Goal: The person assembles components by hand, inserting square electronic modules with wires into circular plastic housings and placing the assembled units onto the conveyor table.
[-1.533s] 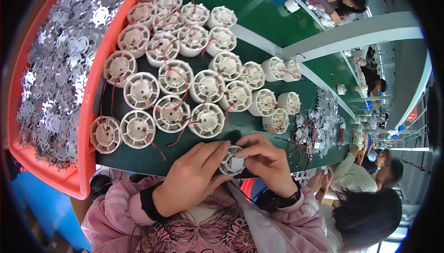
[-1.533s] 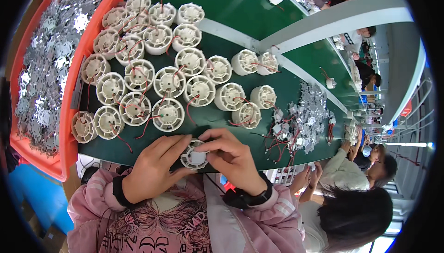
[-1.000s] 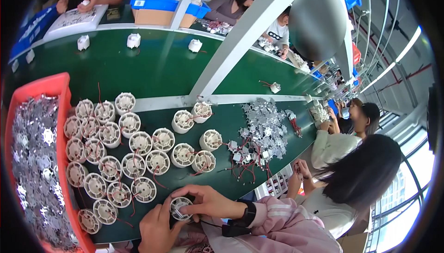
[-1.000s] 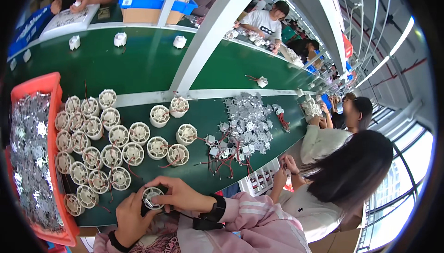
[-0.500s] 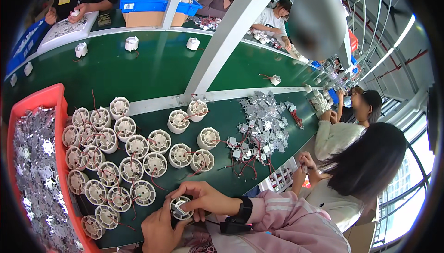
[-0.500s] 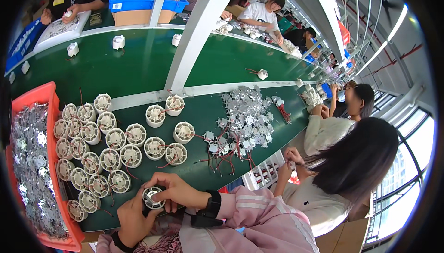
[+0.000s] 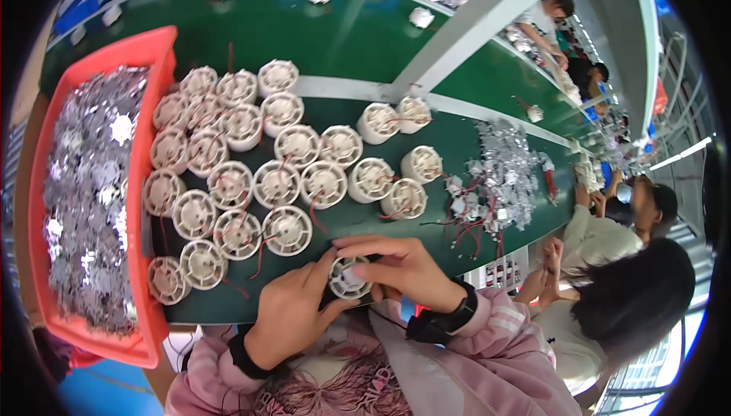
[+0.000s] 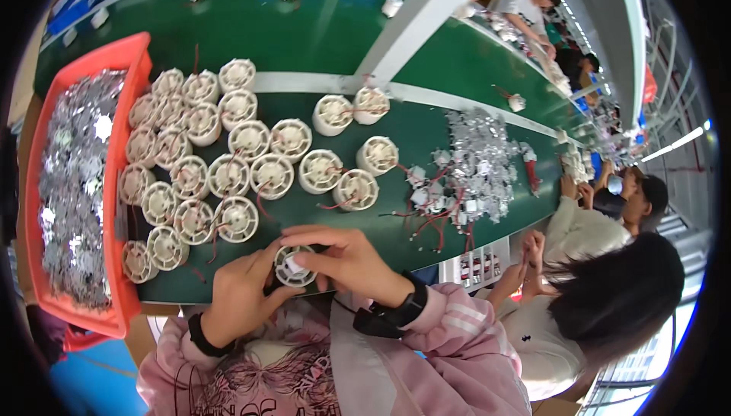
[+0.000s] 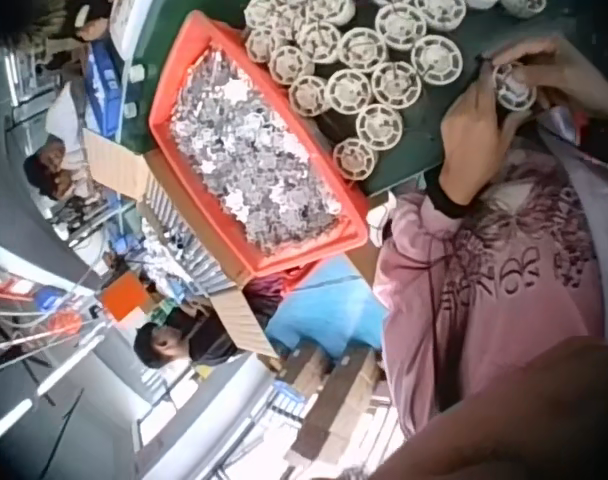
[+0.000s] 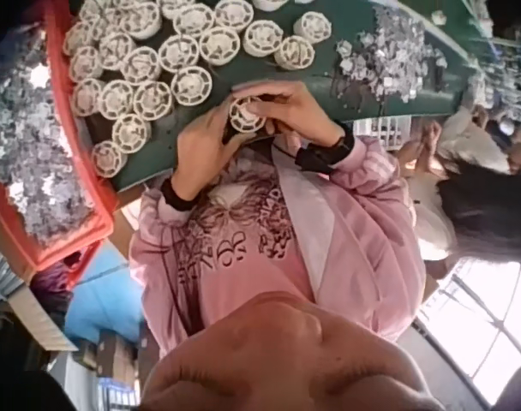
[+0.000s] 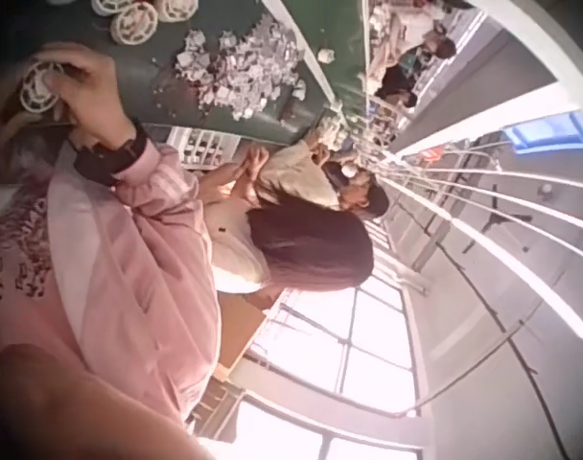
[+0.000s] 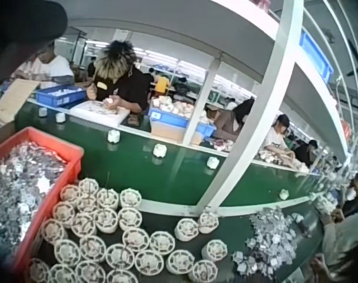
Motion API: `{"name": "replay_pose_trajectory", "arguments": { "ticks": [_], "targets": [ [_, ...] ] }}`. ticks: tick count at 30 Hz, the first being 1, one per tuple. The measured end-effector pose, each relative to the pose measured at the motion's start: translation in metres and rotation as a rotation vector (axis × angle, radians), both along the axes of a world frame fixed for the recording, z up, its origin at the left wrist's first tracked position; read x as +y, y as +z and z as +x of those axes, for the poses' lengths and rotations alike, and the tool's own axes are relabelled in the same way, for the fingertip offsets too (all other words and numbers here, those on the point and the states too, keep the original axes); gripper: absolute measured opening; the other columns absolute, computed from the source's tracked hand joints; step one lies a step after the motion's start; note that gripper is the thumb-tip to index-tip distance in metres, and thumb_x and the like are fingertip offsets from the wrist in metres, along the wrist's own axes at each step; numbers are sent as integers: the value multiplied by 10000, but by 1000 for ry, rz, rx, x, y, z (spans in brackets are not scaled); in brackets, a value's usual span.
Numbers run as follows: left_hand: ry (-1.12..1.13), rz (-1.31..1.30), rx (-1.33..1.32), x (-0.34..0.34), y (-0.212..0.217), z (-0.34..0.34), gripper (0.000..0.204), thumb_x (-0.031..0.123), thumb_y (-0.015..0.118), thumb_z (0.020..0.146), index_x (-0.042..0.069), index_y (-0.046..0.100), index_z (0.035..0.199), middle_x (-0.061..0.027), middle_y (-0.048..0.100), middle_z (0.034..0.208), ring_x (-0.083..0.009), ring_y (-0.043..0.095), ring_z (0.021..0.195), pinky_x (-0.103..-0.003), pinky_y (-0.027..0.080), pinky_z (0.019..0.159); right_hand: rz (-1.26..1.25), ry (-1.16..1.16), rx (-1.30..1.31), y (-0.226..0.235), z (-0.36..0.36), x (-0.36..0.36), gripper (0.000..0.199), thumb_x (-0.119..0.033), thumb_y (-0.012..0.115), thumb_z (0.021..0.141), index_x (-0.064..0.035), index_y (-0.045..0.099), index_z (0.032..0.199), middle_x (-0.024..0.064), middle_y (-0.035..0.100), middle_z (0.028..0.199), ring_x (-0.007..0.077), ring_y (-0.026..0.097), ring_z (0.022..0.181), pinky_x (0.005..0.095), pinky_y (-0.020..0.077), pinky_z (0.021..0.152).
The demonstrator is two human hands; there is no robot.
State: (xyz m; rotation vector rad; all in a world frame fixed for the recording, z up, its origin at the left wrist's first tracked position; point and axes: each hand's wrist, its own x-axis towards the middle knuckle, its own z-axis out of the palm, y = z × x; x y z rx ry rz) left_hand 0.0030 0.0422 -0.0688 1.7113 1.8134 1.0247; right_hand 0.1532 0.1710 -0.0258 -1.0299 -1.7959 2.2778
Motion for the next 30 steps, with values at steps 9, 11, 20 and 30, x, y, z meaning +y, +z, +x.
{"name": "replay_pose_trajectory", "arguments": {
  "ticks": [9, 11, 20, 30],
  "targets": [
    [-14, 43, -18, -3, -3, -3, 641, 281, 752, 724, -60, 500, 1205, -137, 614, 864, -283, 620, 750, -359, 496, 653, 31, -7, 39, -5, -2, -2, 310, -10, 601, 866, -33, 618, 1175, 108, 558, 1284, 43, 567, 579, 176, 423, 445],
    [-11, 17, -29, -4, -2, -3, 638, 277, 752, 724, -60, 500, 1203, -138, 614, 866, -283, 620, 755, -361, 495, 657, 28, -23, 26, -4, -4, -4, 315, -10, 603, 864, -28, 615, 1177, 105, 563, 1277, 38, 562, 577, 177, 421, 443],
    [-21, -20, -62, -4, 1, -5, 609, 238, 759, 706, -49, 503, 1179, -144, 610, 876, -299, 613, 779, -379, 489, 673, -21, -66, -73, -3, -8, -9, 314, -42, 617, 868, -32, 608, 1182, 84, 593, 1227, 38, 568, 599, 175, 437, 447],
    [-8, 28, -55, -3, -4, -2, 608, 222, 765, 687, -33, 509, 1176, -143, 598, 846, -316, 606, 766, -390, 483, 659, 115, -91, -29, -18, -4, -19, 269, -109, 595, 909, -34, 613, 1166, 94, 568, 1272, 38, 584, 647, 165, 437, 430]
  ]
}}
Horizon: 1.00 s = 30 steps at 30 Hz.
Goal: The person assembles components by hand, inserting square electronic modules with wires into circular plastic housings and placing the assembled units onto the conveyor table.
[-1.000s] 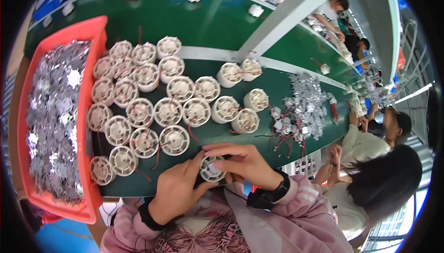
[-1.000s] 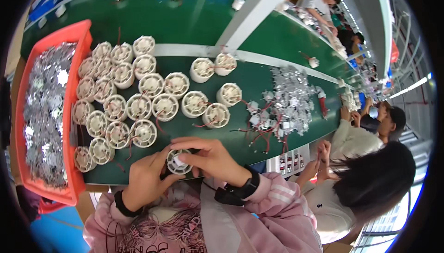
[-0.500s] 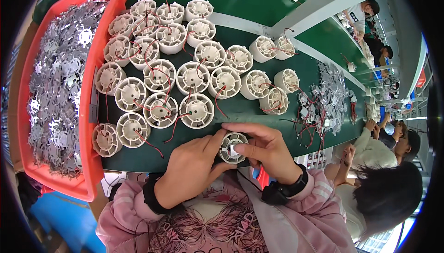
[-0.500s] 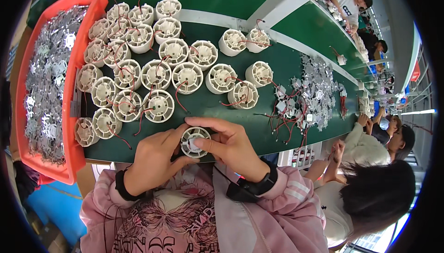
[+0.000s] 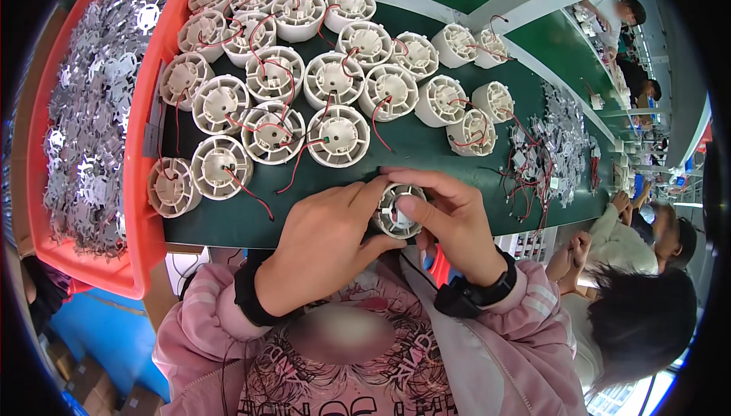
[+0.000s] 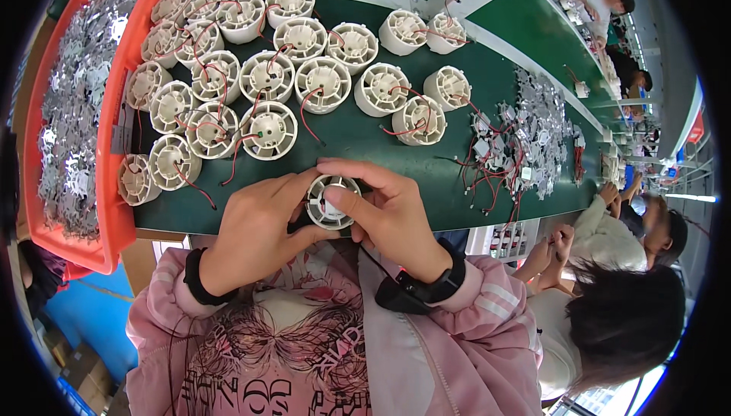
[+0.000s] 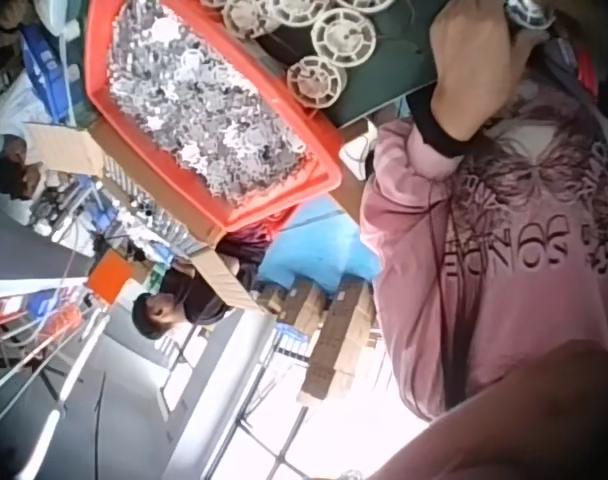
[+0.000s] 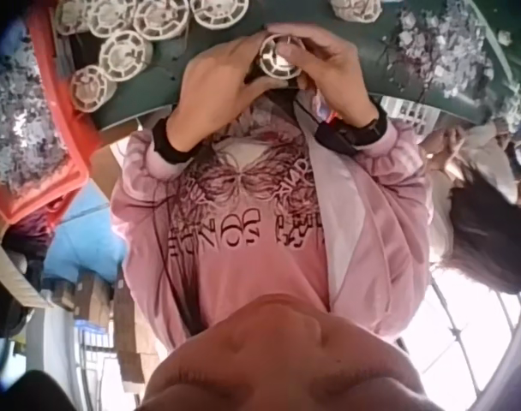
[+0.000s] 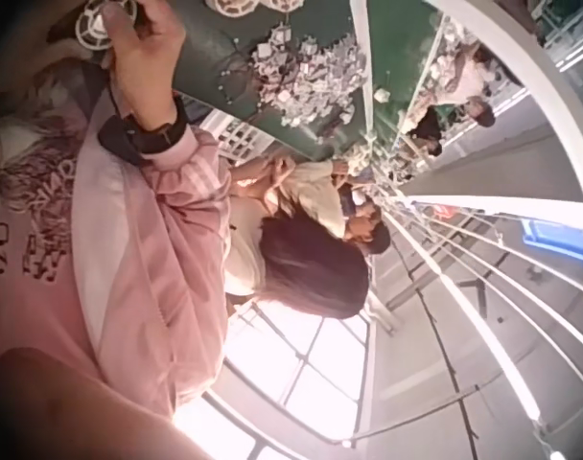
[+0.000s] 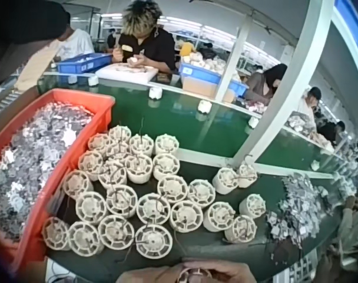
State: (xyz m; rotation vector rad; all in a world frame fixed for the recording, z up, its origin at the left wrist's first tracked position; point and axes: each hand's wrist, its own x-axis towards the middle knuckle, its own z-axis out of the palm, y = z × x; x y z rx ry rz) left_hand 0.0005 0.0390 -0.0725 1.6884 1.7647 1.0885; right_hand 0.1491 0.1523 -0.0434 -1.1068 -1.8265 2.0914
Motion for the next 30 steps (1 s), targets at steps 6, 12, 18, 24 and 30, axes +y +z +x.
{"name": "replay_pose_trajectory", "arguments": {
  "ticks": [6, 12, 18, 24, 30],
  "targets": [
    [-21, -98, -370, -7, 9, -4, 481, 99, 701, 779, -19, 508, 1204, -132, 573, 799, -236, 571, 671, -335, 455, 597, 111, 122, 21, 9, 1, 2, 446, -71, 700, 821, -22, 554, 1240, 92, 592, 1193, 69, 602, 789, 197, 489, 608],
    [1, -88, -1019, -20, 37, -3, 246, 34, 604, 894, -26, 537, 1123, -13, 534, 779, -16, 474, 679, -201, 341, 554, 603, 292, 140, 43, 3, -10, 700, -25, 824, 657, 23, 493, 1272, 86, 602, 1083, 118, 595, 929, 264, 470, 831],
    [-49, -133, -761, -29, 59, -8, 98, 56, 562, 927, 9, 487, 886, -24, 550, 731, 3, 460, 653, -189, 315, 527, 535, 364, 104, 59, 10, -14, 656, -18, 827, 623, 38, 520, 1200, 119, 602, 1083, 135, 600, 925, 261, 474, 812],
    [-46, -13, -596, -35, 62, -9, 101, 53, 566, 920, -1, 486, 890, -39, 573, 705, -22, 464, 596, -211, 330, 492, 452, 327, 89, 71, 12, -14, 623, -15, 838, 581, 24, 547, 1131, 140, 603, 1071, 168, 612, 928, 283, 479, 804],
    [114, 208, -538, -18, 38, -2, 113, 62, 625, 862, 2, 596, 953, -89, 595, 737, -159, 565, 582, -270, 439, 522, 986, 446, 239, 117, 16, 29, 587, -18, 781, 597, 4, 537, 1130, 156, 590, 1072, 223, 596, 985, 344, 483, 818]
  ]
}}
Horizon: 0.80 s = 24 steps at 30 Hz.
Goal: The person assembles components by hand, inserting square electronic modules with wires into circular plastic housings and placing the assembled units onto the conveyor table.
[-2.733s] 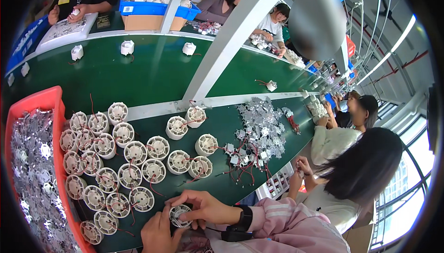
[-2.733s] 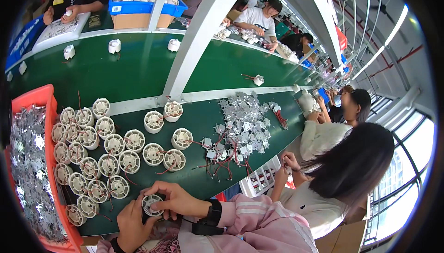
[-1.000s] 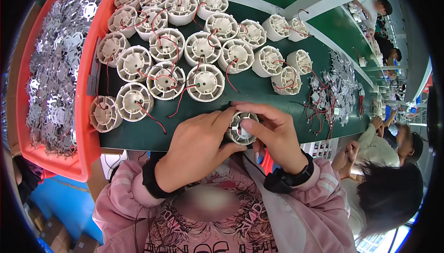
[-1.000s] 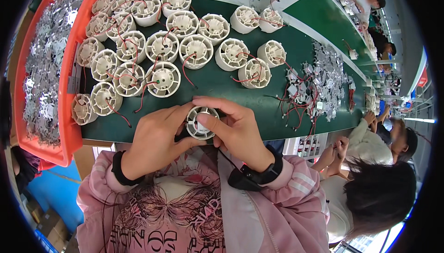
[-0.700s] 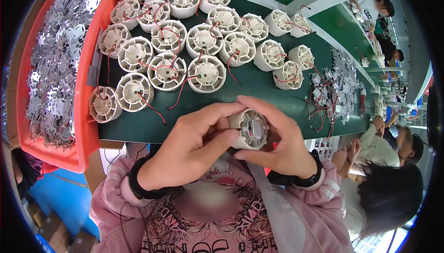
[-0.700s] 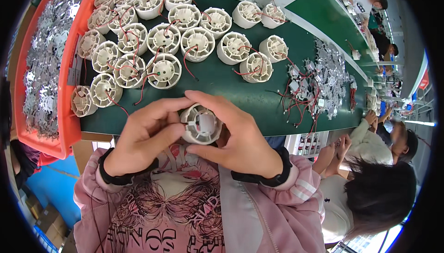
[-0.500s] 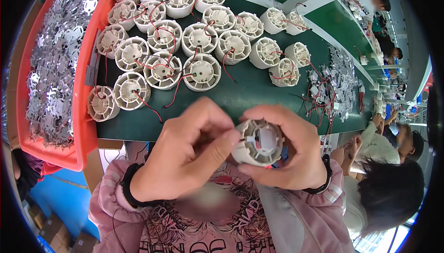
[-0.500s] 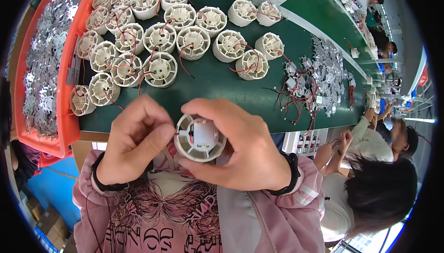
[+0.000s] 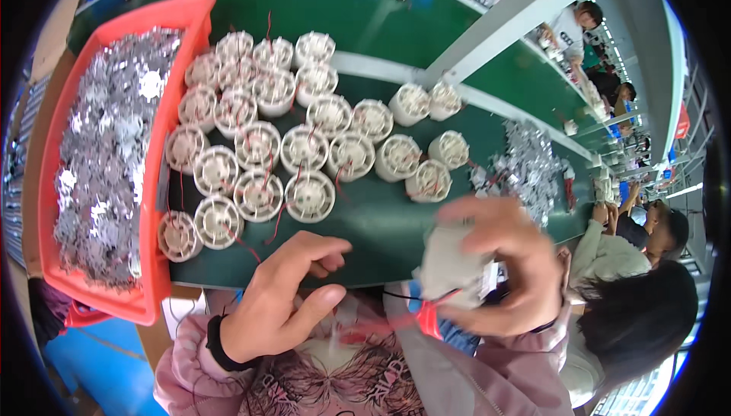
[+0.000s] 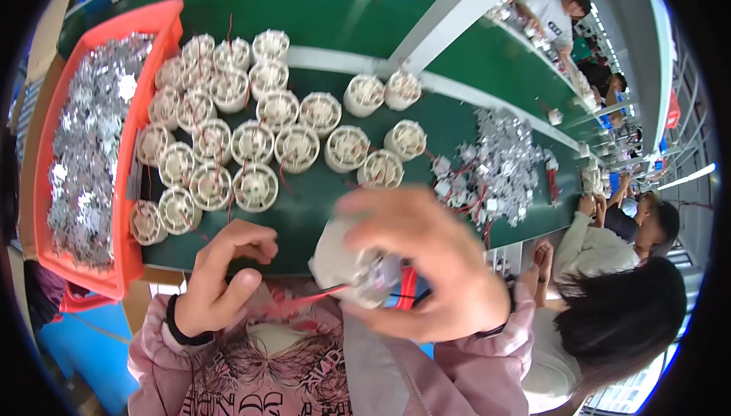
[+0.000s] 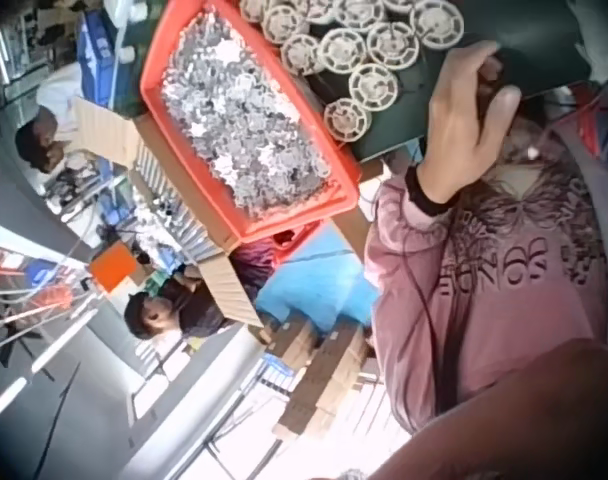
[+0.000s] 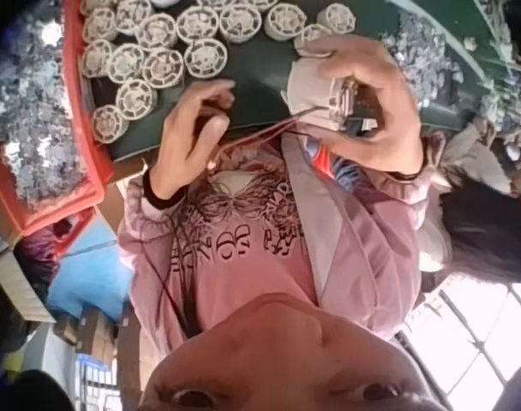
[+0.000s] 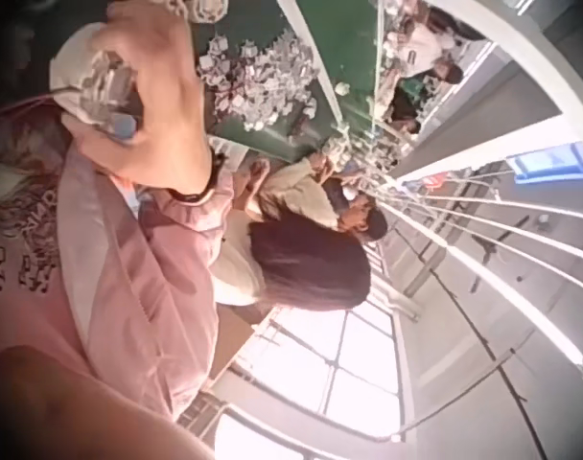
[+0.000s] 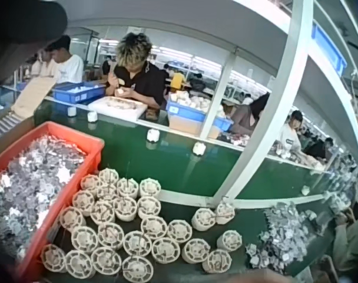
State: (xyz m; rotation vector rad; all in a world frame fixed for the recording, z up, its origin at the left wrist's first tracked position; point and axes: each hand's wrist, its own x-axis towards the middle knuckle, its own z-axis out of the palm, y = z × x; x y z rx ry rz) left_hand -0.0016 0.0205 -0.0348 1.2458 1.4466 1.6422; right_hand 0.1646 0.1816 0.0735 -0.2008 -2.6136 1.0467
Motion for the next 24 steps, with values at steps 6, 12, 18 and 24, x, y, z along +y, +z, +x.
{"name": "replay_pose_trajectory", "arguments": {
  "ticks": [6, 12, 18, 24],
  "targets": [
    [-65, -124, 337, 10, -38, -13, 146, 67, 629, 836, 1, 653, 964, -109, 637, 751, -186, 599, 580, -272, 480, 560, -12, -321, 294, 41, -69, 87, 560, 47, 658, 683, -22, 467, 1205, 131, 543, 1135, 199, 582, 987, 306, 516, 680],
    [-132, -125, 316, 16, -37, -17, 88, 71, 628, 839, 5, 676, 872, -127, 657, 739, -182, 598, 541, -268, 461, 516, 545, -419, -149, -19, -147, 220, 492, -144, 698, 662, -13, 538, 1108, 250, 618, 1008, 399, 622, 918, 440, 513, 788],
    [-138, -236, 240, 10, -33, -21, 104, 66, 616, 856, 10, 684, 912, -107, 649, 698, -151, 592, 531, -259, 460, 506, 509, -412, -545, -86, -193, 254, 503, -297, 678, 696, 46, 552, 1041, 268, 637, 971, 402, 627, 919, 460, 508, 803],
    [-144, -94, 126, 13, -31, -21, 128, 65, 599, 860, -2, 641, 959, -189, 631, 788, -348, 629, 683, -358, 497, 602, 511, -398, -478, -59, -222, 285, 662, -490, 603, 807, 7, 512, 1235, 245, 583, 1165, 366, 553, 1111, 418, 456, 930]
  ]
}}
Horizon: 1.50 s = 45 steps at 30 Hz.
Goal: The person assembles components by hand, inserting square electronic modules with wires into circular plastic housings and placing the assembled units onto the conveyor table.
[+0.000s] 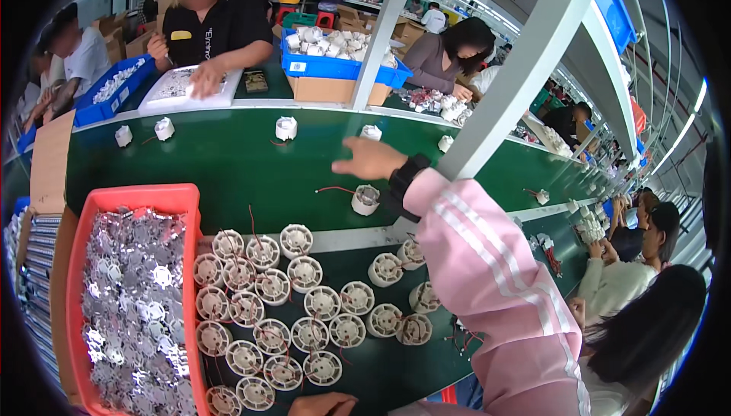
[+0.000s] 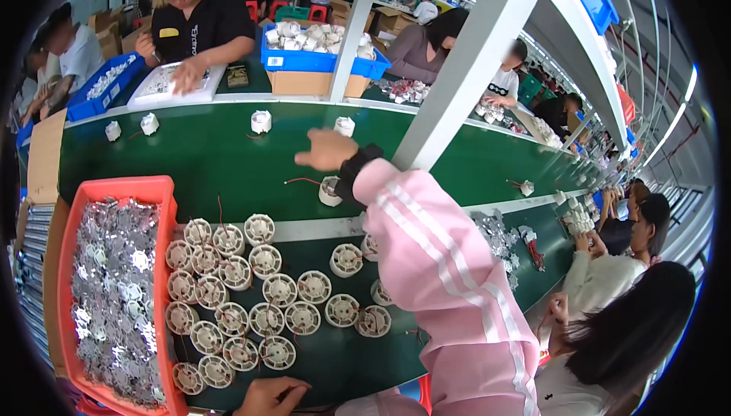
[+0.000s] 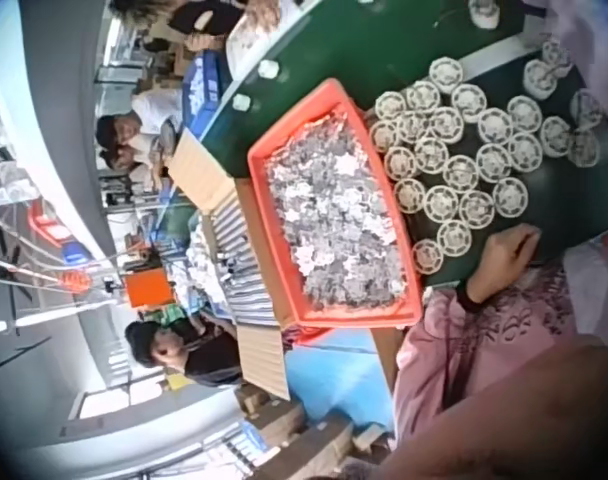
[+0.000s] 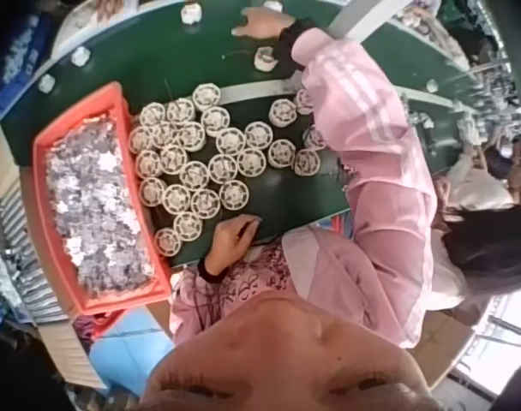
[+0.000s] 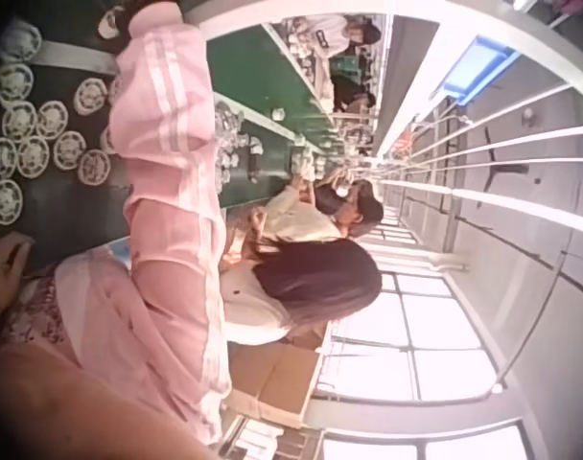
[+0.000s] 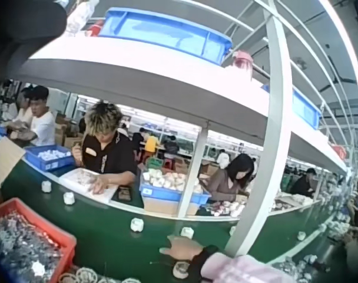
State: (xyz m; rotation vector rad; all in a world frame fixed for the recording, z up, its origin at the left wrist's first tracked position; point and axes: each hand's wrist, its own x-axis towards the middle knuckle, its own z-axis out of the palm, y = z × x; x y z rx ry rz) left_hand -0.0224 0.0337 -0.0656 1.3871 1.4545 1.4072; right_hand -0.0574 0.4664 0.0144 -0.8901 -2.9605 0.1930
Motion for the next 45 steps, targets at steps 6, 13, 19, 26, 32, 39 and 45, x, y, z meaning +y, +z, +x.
{"name": "replay_pose_trajectory", "arguments": {
  "ticks": [6, 13, 19, 26, 32, 39, 45],
  "targets": [
    [12, -106, -28, -9, -8, 2, 115, 78, 604, 859, 6, 651, 934, -185, 639, 793, -343, 636, 687, -358, 496, 596, 174, -381, 81, -8, -57, 62, 672, -512, 547, 843, -10, 487, 1285, 191, 505, 1312, 360, 461, 1231, 547, 388, 972],
    [33, -115, -78, -5, -3, -2, 142, 98, 597, 881, -6, 652, 960, -186, 651, 819, -313, 651, 710, -357, 508, 631, 6, -407, -236, -68, -50, 155, 666, -508, 526, 852, -54, 448, 1333, 191, 471, 1345, 389, 365, 1297, 544, 332, 1019],
    [3, -125, -170, -1, -11, -3, 155, 103, 585, 899, -21, 645, 969, -183, 657, 850, -285, 658, 742, -354, 512, 655, -16, -320, 5, -98, -83, 162, 706, -265, 653, 776, -140, 357, 1405, 200, 370, 1406, 418, 446, 1216, 479, 400, 990],
    [-5, -124, -145, -5, -2, -4, 151, 96, 583, 899, -26, 642, 967, -180, 659, 861, -293, 656, 744, -352, 513, 657, -78, -2, 91, -89, -144, 83, 746, -195, 693, 709, -208, 367, 1381, 188, 456, 1253, 408, 498, 1146, 477, 425, 941],
    [17, -53, -106, -2, -8, 1, 122, 88, 598, 875, -6, 649, 934, -175, 657, 859, -320, 651, 733, -347, 513, 642, -55, 352, -70, -8, -82, 13, 595, -188, 764, 667, -198, 495, 1198, 197, 542, 1107, 416, 559, 1017, 462, 462, 857],
    [36, -50, -168, -12, -3, -4, 146, 58, 587, 885, 33, 686, 990, -68, 658, 721, -128, 613, 589, -256, 485, 545, -61, 904, 418, 165, 27, -188, 525, -52, 705, 756, -106, 501, 1236, 103, 533, 1143, 276, 551, 1038, 370, 457, 875],
    [-268, 11, -393, -54, -38, 31, 291, 51, 568, 890, 43, 577, 1182, -67, 633, 988, -151, 632, 805, -262, 503, 656, -404, 1023, 306, 128, 146, -320, 432, -174, 610, 806, -82, 459, 1200, 155, 470, 1021, 293, 563, 787, 363, 486, 643]
  ]
}}
